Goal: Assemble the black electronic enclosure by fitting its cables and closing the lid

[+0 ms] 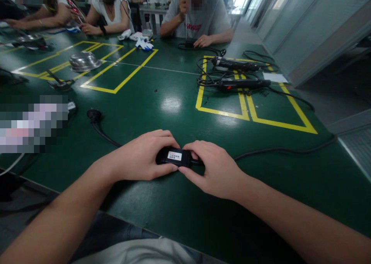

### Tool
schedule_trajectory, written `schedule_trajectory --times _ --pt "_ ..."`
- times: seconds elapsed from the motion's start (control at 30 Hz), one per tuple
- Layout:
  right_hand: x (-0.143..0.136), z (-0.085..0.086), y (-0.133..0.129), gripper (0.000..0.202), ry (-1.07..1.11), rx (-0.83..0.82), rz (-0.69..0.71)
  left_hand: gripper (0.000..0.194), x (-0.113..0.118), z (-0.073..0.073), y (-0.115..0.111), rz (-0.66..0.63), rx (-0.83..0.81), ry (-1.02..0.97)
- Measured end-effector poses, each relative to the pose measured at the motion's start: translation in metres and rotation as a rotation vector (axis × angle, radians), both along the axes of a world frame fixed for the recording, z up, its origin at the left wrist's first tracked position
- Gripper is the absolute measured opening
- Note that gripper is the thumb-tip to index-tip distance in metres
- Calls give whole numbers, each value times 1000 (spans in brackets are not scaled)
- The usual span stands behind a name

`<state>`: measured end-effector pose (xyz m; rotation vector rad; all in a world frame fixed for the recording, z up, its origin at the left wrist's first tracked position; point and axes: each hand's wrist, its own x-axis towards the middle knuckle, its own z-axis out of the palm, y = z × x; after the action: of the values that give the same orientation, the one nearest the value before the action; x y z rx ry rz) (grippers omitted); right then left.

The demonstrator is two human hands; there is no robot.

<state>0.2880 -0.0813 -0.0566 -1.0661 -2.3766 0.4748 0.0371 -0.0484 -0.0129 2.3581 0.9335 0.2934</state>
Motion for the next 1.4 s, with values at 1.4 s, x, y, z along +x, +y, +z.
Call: schedule_trajectory --times 1.4 --pt "0 3 1 23 -29 -50 -10 25 1 0 0 1 3 1"
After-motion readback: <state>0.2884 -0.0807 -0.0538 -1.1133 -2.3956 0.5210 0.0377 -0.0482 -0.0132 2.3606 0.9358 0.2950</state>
